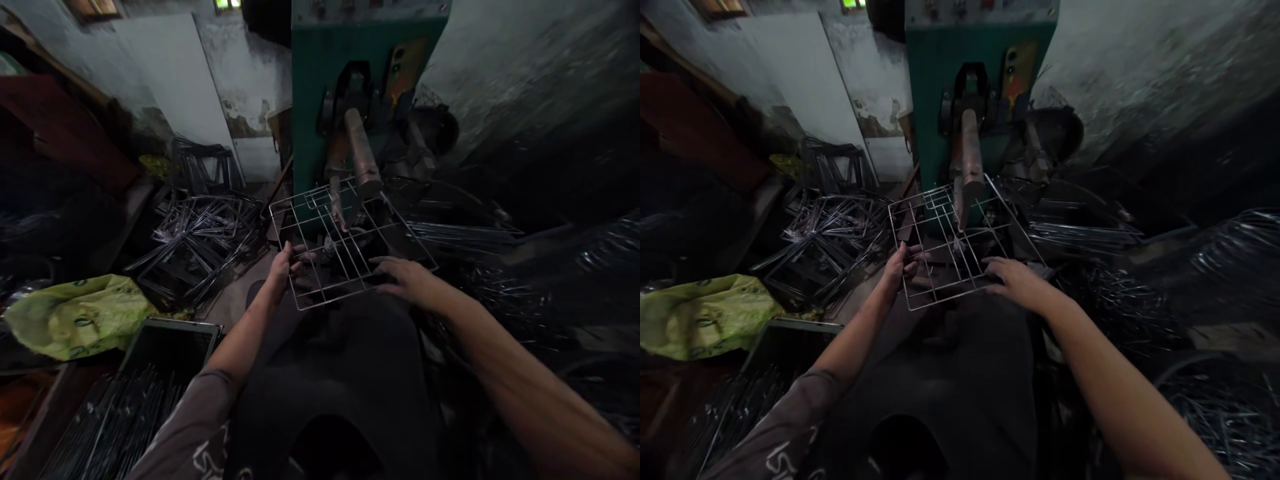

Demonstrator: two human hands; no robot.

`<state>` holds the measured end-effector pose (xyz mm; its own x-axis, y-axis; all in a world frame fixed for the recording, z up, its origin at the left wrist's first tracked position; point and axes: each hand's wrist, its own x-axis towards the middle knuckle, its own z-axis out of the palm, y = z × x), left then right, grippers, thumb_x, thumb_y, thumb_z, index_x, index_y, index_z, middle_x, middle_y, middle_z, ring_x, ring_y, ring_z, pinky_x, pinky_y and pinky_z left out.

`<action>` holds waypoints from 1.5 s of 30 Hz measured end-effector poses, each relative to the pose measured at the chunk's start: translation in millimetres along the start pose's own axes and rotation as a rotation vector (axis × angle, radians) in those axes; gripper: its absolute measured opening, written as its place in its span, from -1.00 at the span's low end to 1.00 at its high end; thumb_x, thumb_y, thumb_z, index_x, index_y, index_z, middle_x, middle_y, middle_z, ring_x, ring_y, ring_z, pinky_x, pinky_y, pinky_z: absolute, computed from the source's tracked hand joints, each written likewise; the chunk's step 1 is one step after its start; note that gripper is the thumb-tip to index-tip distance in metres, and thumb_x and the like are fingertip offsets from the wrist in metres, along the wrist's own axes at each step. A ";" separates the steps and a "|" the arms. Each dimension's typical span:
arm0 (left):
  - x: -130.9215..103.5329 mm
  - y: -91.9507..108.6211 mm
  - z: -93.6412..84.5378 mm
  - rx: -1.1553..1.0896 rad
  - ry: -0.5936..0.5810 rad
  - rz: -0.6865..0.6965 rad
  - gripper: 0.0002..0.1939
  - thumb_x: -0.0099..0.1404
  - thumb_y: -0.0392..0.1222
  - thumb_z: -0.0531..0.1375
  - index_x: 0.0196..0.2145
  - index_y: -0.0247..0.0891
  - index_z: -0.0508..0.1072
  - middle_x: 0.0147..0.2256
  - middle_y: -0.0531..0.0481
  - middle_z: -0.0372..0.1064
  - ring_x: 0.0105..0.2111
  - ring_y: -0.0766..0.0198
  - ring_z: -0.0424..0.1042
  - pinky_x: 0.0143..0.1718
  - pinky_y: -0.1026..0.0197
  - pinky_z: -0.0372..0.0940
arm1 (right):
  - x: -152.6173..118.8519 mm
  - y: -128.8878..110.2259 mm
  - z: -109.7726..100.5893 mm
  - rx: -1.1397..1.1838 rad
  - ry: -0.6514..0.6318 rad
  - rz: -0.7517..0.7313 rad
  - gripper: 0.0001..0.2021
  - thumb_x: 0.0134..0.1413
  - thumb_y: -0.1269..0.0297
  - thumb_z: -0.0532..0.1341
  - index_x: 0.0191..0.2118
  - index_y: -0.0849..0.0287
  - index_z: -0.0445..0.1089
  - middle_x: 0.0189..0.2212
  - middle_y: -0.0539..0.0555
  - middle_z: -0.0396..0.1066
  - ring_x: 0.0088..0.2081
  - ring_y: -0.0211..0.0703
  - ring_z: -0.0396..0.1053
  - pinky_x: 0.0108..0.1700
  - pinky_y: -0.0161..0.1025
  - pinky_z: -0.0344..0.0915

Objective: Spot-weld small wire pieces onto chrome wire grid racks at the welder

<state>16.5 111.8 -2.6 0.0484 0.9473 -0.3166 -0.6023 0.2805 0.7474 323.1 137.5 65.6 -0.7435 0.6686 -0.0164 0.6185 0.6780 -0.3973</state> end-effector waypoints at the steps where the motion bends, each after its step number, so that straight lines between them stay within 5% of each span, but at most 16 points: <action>1: 6.2 3.1 0.7 0.001 0.009 0.004 -0.46 0.36 0.14 -0.13 -0.14 -0.41 0.36 -0.28 -0.25 0.49 -0.78 0.58 -0.10 -0.79 0.43 -0.19 | 9.2 5.7 -3.5 0.012 -0.001 -0.009 -0.79 0.00 0.21 0.23 -0.23 0.17 0.37 0.05 0.20 0.30 0.01 0.03 0.32 0.04 -0.05 0.27; 12: 63.9 45.8 -1.4 -0.052 0.044 0.026 -0.47 0.39 0.11 -0.17 -0.09 -0.39 0.33 -0.35 -0.21 0.46 -0.77 0.57 -0.11 -0.80 0.46 -0.23 | 88.5 44.1 -20.7 0.115 0.077 -0.010 -0.71 -0.12 0.16 0.31 -0.25 0.18 0.41 0.02 0.15 0.33 0.03 0.02 0.29 0.08 -0.09 0.22; 19: 87.1 54.9 -13.2 -0.022 0.041 0.046 -0.45 0.39 0.11 -0.20 -0.06 -0.39 0.33 -0.31 -0.23 0.46 -0.77 0.56 -0.13 -0.78 0.43 -0.23 | 115.8 52.6 -28.0 0.176 0.058 -0.062 -0.62 -0.09 0.08 0.29 -0.17 0.23 0.40 -0.20 0.13 0.42 -0.13 -0.03 0.36 -0.07 -0.16 0.28; 36: 73.3 63.4 -11.3 -0.071 0.027 0.025 -0.51 0.39 0.09 -0.16 -0.17 -0.39 0.35 -0.36 -0.20 0.45 -0.78 0.58 -0.15 -0.80 0.45 -0.21 | 109.4 33.8 -32.2 0.046 0.081 0.044 -0.61 -0.19 0.18 0.36 -0.19 0.22 0.36 -0.18 0.14 0.40 -0.12 0.02 0.36 -0.06 -0.15 0.27; 45: 90.4 67.5 -10.8 -0.090 0.077 0.035 -0.50 0.41 0.05 -0.17 -0.10 -0.41 0.34 -0.35 -0.24 0.47 -0.79 0.58 -0.12 -0.80 0.45 -0.21 | 126.1 36.7 -43.1 0.139 0.071 0.043 -0.70 -0.13 0.20 0.31 -0.23 0.23 0.39 -0.24 0.12 0.41 -0.19 -0.03 0.35 -0.13 -0.17 0.28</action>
<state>-28.4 214.7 12.9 -0.0334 0.9405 -0.3382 -0.6715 0.2295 0.7045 263.0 259.9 88.5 -0.6941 0.7194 0.0266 0.6045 0.6025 -0.5211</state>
